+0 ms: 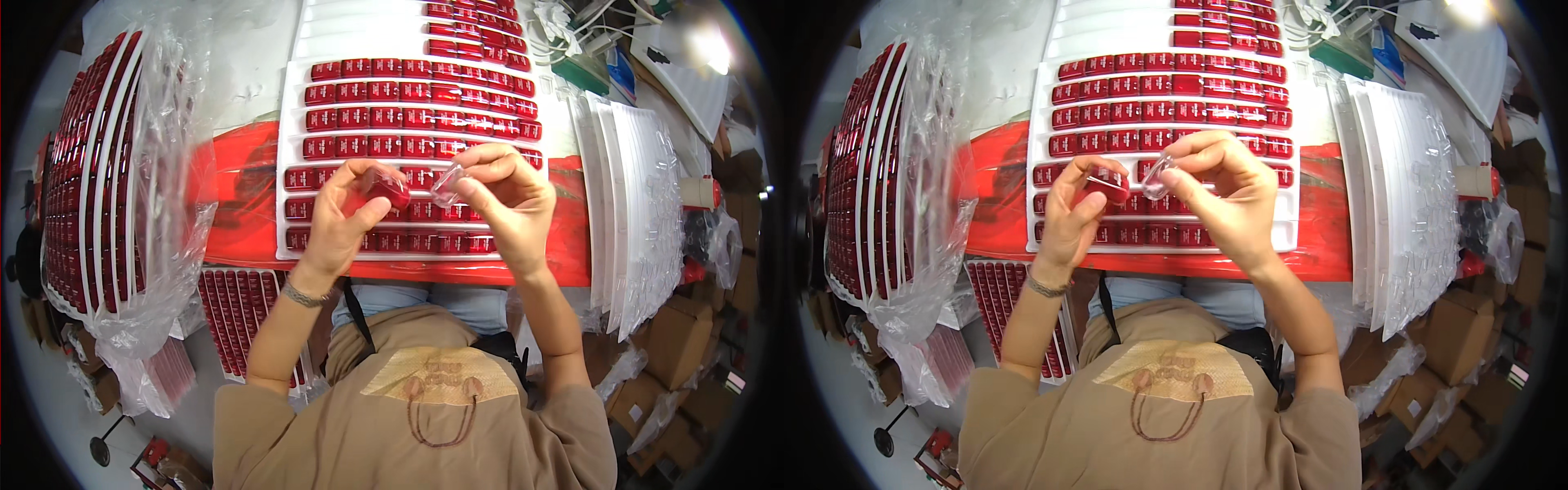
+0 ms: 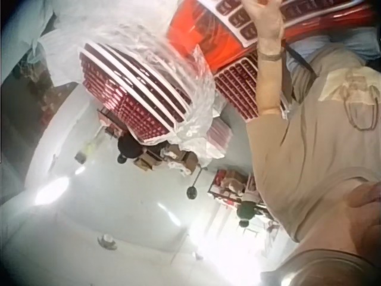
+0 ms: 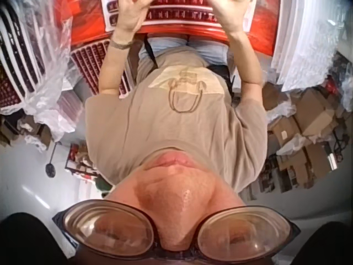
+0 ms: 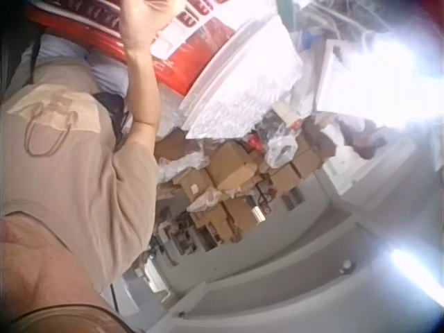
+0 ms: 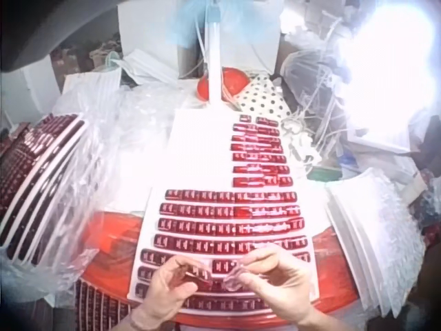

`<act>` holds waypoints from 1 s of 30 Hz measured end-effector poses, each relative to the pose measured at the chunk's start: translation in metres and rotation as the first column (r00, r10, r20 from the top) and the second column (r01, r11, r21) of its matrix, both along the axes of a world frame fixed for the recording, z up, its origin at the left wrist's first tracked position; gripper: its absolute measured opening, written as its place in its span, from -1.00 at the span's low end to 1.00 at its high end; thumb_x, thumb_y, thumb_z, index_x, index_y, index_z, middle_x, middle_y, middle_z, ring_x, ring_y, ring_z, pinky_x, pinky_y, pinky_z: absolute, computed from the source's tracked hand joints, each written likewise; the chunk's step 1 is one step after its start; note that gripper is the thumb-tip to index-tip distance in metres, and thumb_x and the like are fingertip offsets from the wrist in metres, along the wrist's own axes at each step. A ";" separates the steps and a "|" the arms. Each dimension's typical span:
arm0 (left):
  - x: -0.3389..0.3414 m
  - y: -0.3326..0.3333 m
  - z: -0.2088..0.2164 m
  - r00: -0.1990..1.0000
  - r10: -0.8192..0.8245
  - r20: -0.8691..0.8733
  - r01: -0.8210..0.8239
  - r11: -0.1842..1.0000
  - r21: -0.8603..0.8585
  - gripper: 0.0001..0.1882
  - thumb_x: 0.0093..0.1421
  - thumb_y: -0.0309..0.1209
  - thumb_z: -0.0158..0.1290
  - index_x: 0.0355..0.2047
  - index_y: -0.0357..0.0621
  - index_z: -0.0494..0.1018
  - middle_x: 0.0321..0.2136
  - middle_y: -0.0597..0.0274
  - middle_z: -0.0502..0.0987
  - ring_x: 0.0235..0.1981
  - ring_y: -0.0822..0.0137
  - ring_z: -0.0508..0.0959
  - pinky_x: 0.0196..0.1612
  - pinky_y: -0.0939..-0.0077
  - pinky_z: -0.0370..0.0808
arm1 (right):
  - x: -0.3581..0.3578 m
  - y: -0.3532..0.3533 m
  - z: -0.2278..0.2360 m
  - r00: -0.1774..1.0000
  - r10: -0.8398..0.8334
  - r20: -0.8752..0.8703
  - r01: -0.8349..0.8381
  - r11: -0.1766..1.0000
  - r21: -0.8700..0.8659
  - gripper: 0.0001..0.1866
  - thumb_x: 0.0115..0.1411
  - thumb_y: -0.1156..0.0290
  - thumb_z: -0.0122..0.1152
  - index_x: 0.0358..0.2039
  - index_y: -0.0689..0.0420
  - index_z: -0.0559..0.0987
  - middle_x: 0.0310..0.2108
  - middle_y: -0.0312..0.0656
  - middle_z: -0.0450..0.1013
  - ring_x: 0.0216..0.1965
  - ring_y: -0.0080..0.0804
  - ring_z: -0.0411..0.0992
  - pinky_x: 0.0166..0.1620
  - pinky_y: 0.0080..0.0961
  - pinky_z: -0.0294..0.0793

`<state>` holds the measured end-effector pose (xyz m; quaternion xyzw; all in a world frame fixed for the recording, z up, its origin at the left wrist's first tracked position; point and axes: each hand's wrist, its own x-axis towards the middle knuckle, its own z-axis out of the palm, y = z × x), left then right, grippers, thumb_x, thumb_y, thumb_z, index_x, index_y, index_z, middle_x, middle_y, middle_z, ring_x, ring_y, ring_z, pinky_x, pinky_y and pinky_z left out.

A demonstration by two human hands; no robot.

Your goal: Inspecting and organizing red plastic components into trays in a packaging factory environment.

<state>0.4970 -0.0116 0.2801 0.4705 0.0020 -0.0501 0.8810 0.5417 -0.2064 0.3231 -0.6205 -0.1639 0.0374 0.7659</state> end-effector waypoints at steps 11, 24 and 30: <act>-0.010 -0.014 -0.007 0.998 -0.006 0.055 -0.001 0.992 0.123 -0.58 -0.01 -0.75 0.15 -0.14 -0.28 0.33 -0.13 0.15 0.46 -0.08 0.36 0.49 0.05 0.46 0.44 | -0.011 0.008 -0.003 0.796 0.246 0.553 0.173 0.784 -0.597 -0.73 -0.10 0.39 0.41 -0.42 0.20 0.51 -0.33 -0.13 0.47 -0.33 -0.22 0.43 -0.26 -0.38 0.41; 0.013 0.010 -0.004 0.900 -0.314 0.303 -0.361 -0.146 0.921 -0.65 -0.03 -0.49 0.19 -0.17 -0.20 0.52 -0.28 0.24 0.43 -0.19 0.25 0.41 -0.11 0.38 0.28 | -0.048 -0.181 0.057 0.799 -0.286 0.528 0.597 0.284 -0.750 -0.68 0.05 0.54 0.26 -0.14 0.22 0.52 -0.25 -0.05 0.49 -0.21 -0.17 0.46 -0.15 -0.42 0.42; 0.011 0.051 0.002 0.919 -0.205 0.336 -0.364 -0.119 0.924 -0.59 -0.01 -0.47 0.18 -0.08 -0.19 0.50 -0.21 0.19 0.45 -0.19 0.20 0.42 -0.09 0.31 0.29 | -0.071 -0.230 0.046 0.878 -0.177 0.444 0.371 -0.332 -0.867 -0.75 0.04 0.47 0.21 -0.22 0.20 0.53 -0.23 -0.10 0.45 -0.21 -0.10 0.37 -0.10 -0.30 0.36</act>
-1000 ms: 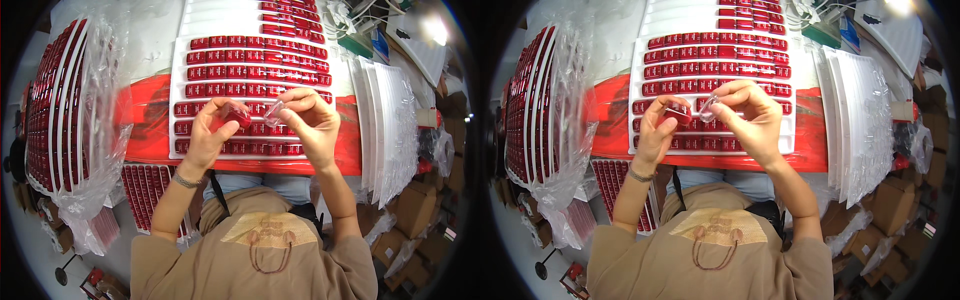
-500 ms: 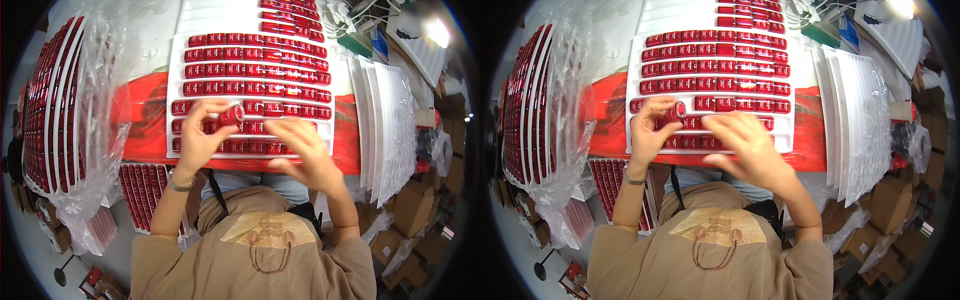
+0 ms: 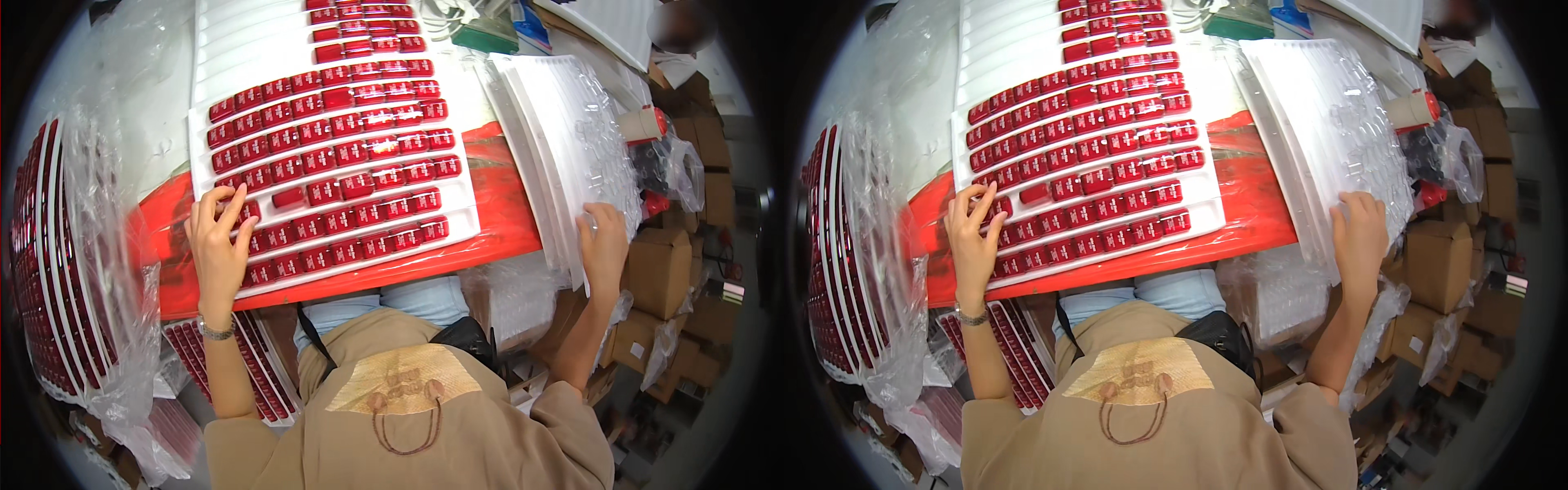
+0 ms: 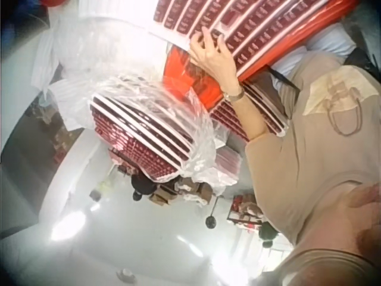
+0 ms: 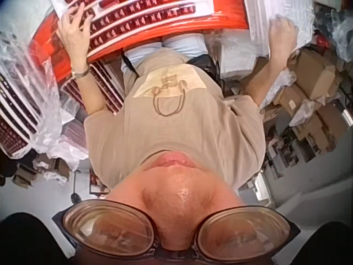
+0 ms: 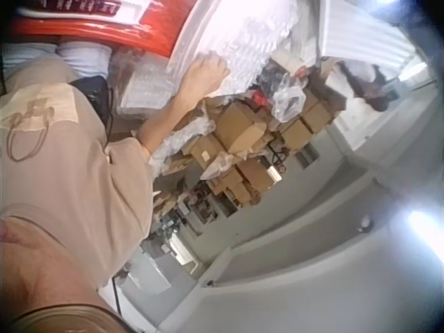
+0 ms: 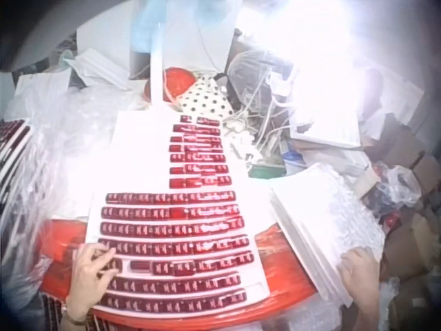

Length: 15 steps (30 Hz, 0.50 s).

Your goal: Inspecting and organizing red plastic components into trays in a packaging factory environment.

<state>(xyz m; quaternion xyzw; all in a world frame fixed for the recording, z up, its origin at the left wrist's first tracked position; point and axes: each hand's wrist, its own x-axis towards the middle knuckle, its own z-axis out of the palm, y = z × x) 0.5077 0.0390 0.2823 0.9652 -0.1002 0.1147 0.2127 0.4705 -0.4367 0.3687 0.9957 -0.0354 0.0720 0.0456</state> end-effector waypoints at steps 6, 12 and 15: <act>0.005 0.011 -0.004 0.997 -0.064 0.054 0.063 0.998 0.007 -0.71 -0.04 -0.41 0.22 -0.28 -0.23 0.49 -0.28 0.23 0.49 -0.20 0.17 0.42 -0.12 0.33 0.28 | 0.025 -0.020 -0.012 0.814 -0.086 0.574 -0.050 0.975 0.217 -0.87 0.20 0.45 0.12 -0.28 0.21 0.51 -0.34 -0.20 0.45 -0.32 -0.37 0.41 -0.26 -0.49 0.38; -0.011 -0.014 -0.015 0.990 0.003 -0.138 -0.118 0.537 -0.835 -0.73 0.08 -0.61 0.14 -0.18 -0.26 0.41 -0.25 0.25 0.49 -0.27 0.49 0.49 -0.22 0.61 0.43 | 0.079 0.118 -0.027 0.990 0.131 0.054 -0.036 -0.138 0.990 -0.79 0.25 0.43 0.07 -0.11 0.17 0.46 -0.41 -0.32 0.44 -0.41 -0.68 0.37 -0.33 -0.76 0.35; -0.022 -0.032 -0.011 0.978 -0.166 -0.129 -0.071 0.319 -0.945 -0.67 0.09 -0.62 0.14 -0.10 -0.28 0.41 -0.24 0.24 0.48 -0.19 0.45 0.49 -0.12 0.58 0.42 | 0.083 0.197 -0.034 0.830 0.553 -0.068 0.181 -0.152 0.972 -0.76 0.08 0.55 0.26 -0.22 0.17 0.45 -0.43 -0.31 0.44 -0.40 -0.64 0.42 -0.36 -0.73 0.42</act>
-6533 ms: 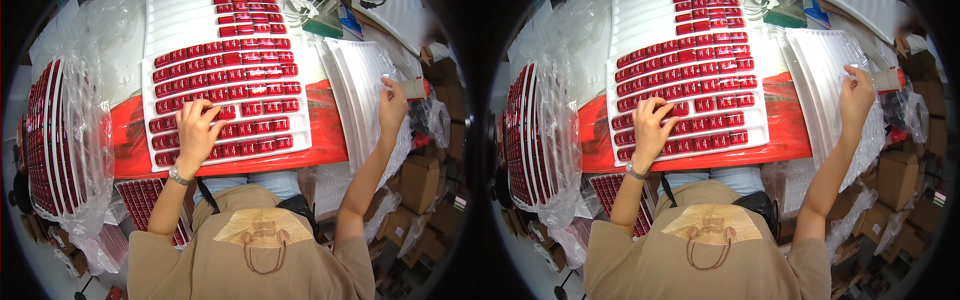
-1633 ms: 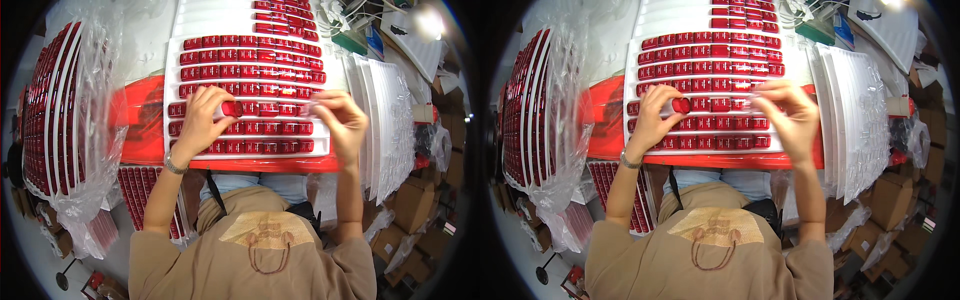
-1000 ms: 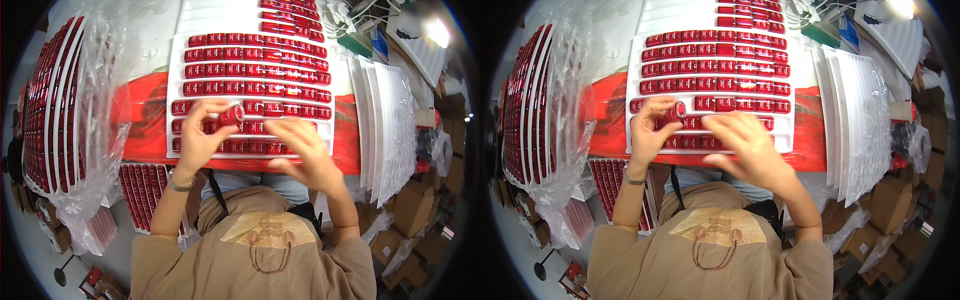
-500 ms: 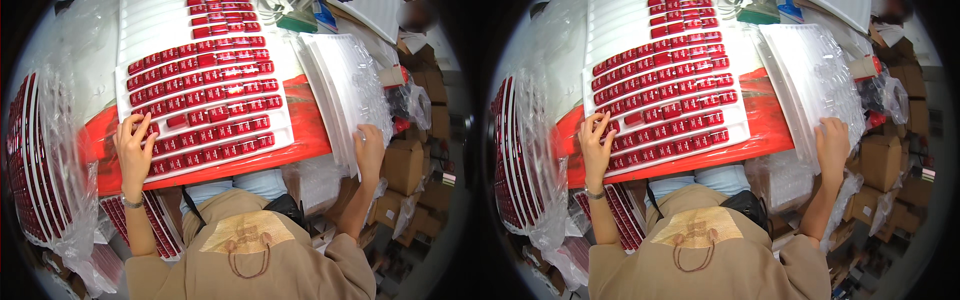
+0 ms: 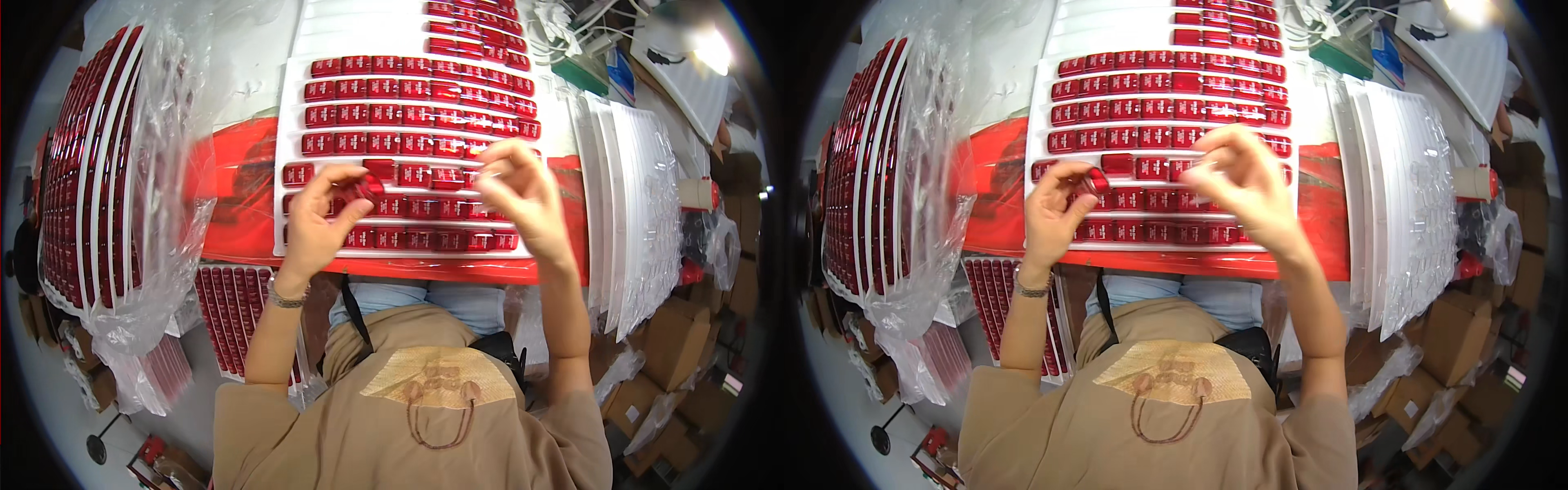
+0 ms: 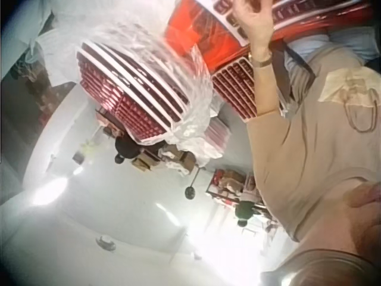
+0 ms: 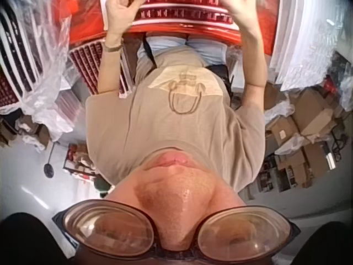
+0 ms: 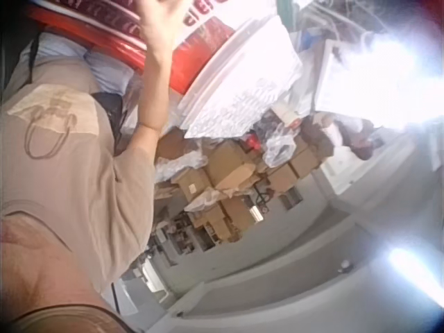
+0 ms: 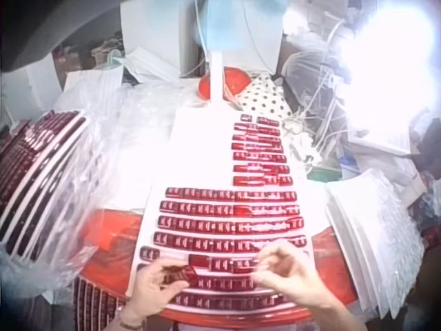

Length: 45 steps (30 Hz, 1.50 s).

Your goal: Inspecting and organizing red plastic components into trays in a packaging factory environment.

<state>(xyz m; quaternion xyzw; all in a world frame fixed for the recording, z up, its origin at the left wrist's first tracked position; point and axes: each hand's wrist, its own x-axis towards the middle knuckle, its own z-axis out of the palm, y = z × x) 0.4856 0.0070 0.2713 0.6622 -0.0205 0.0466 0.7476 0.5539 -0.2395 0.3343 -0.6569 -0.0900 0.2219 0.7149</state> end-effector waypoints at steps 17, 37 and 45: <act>-0.001 0.051 0.002 0.988 0.061 0.145 -0.108 0.931 0.349 -0.68 0.02 -0.53 0.18 -0.16 -0.23 0.49 -0.29 0.23 0.42 -0.20 0.32 0.45 -0.12 0.44 0.42 | 0.024 0.080 -0.046 0.400 0.595 0.697 0.230 0.671 -0.705 -0.65 -0.10 0.21 0.40 -0.40 0.15 0.50 -0.58 -0.21 0.39 -0.59 -0.35 0.43 -0.56 -0.43 0.40; 0.028 0.054 -0.010 0.959 -0.177 0.221 -0.105 0.503 0.858 -0.70 -0.08 -0.49 0.21 -0.27 -0.15 0.52 -0.34 0.30 0.43 -0.23 0.28 0.42 -0.13 0.40 0.29 | 0.050 0.088 -0.058 0.555 0.640 0.531 0.057 0.608 -0.792 -0.81 0.06 0.29 0.24 -0.45 0.16 0.54 -0.63 -0.12 0.48 -0.57 -0.14 0.48 -0.47 -0.31 0.44; 0.021 0.062 0.005 0.954 -0.133 0.269 -0.183 0.453 0.873 -0.66 -0.08 -0.44 0.24 -0.22 -0.13 0.53 -0.25 0.28 0.46 -0.22 0.30 0.43 -0.10 0.36 0.31 | 0.045 0.043 -0.046 0.947 0.228 0.225 -0.062 0.818 -0.571 -0.75 0.25 0.41 0.04 -0.11 0.23 0.35 -0.47 -0.20 0.40 -0.42 -0.55 0.38 -0.36 -0.53 0.39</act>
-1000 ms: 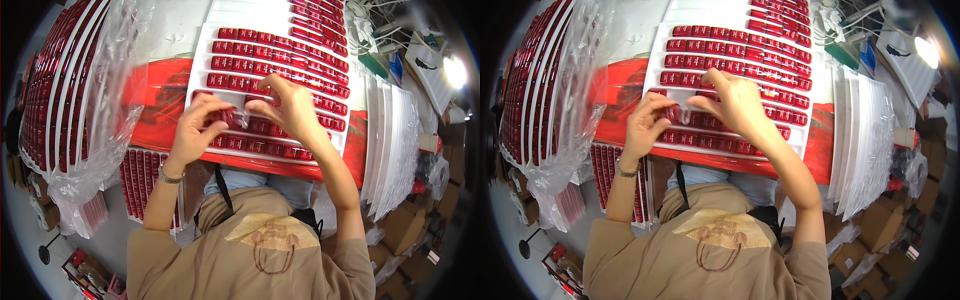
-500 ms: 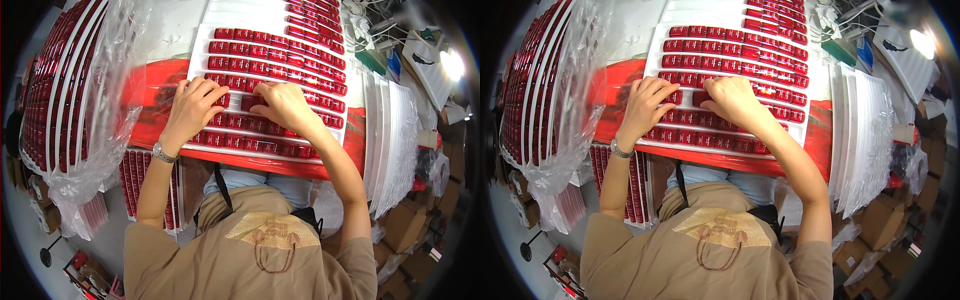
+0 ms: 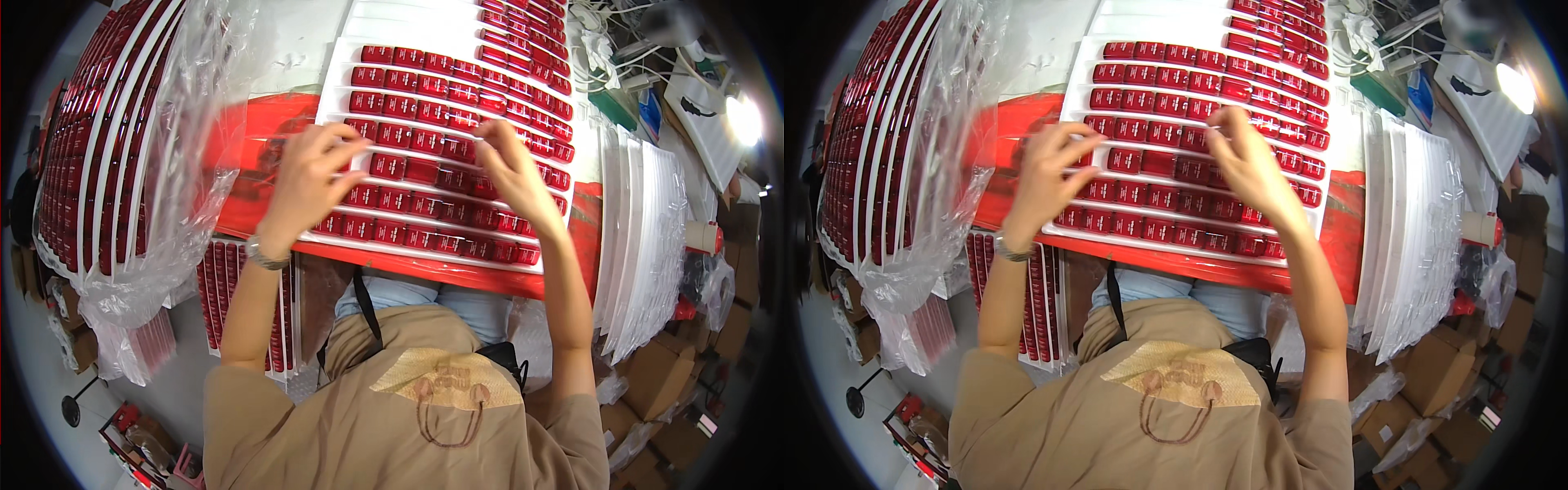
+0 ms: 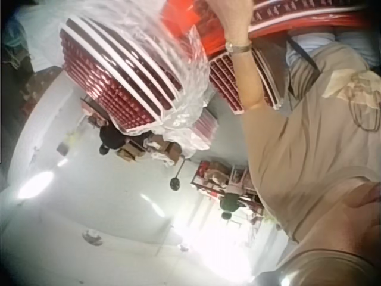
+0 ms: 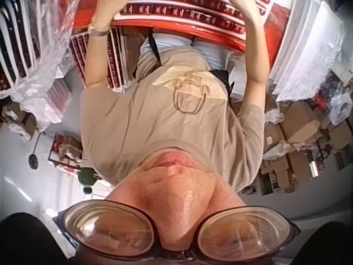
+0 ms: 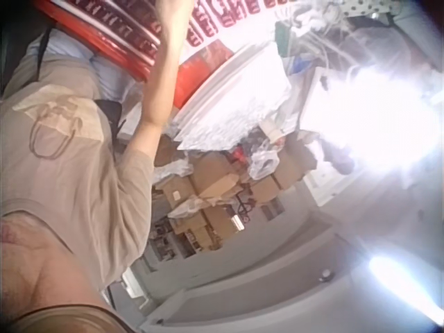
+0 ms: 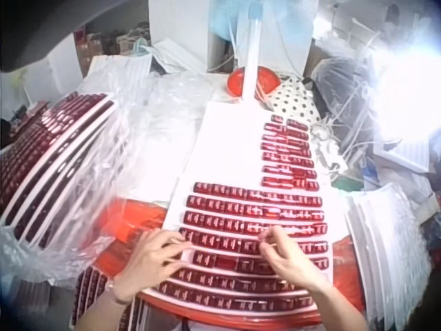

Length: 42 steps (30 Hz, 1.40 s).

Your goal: Inspecting and organizing red plastic components into trays in a packaging factory environment.

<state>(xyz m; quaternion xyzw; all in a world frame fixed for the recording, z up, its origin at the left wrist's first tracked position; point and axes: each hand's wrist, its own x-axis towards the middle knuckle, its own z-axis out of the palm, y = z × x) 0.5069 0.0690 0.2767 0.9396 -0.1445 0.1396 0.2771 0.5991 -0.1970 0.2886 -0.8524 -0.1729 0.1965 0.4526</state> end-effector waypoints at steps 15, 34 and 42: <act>-0.037 -0.030 0.000 0.926 -0.249 -0.283 -0.017 0.724 -0.690 -0.69 -0.01 -0.56 0.18 -0.21 -0.24 0.45 -0.22 0.12 0.47 -0.15 0.17 0.49 -0.07 0.43 0.42 | -0.063 0.031 0.033 0.984 0.180 0.000 -0.177 0.967 0.185 -0.50 -0.04 0.21 0.43 -0.20 0.20 0.41 -0.57 -0.23 0.38 -0.56 -0.47 0.41 -0.50 -0.48 0.34; -0.073 -0.190 0.130 0.430 -0.734 0.525 0.129 -0.525 -0.841 0.36 -0.30 0.41 0.15 0.17 -0.58 -0.02 0.10 -0.33 0.21 0.13 0.00 0.28 0.16 0.21 0.20 | -0.082 -0.284 0.060 0.707 -0.101 0.700 0.659 0.453 -0.600 -0.76 0.16 0.35 0.12 -0.21 0.21 0.54 -0.08 0.04 0.36 -0.05 -0.01 0.33 -0.02 -0.25 0.32; -0.097 -0.193 0.130 0.302 -0.767 0.566 -0.089 -0.614 -0.785 0.28 -0.22 0.39 0.11 0.20 -0.46 -0.02 0.11 -0.27 0.21 0.15 0.04 0.26 0.15 0.26 0.22 | -0.072 -0.287 0.064 0.732 -0.051 0.679 0.628 0.437 -0.644 -0.77 0.17 0.34 0.09 -0.24 0.20 0.55 -0.18 0.04 0.37 -0.16 0.01 0.38 -0.10 -0.26 0.36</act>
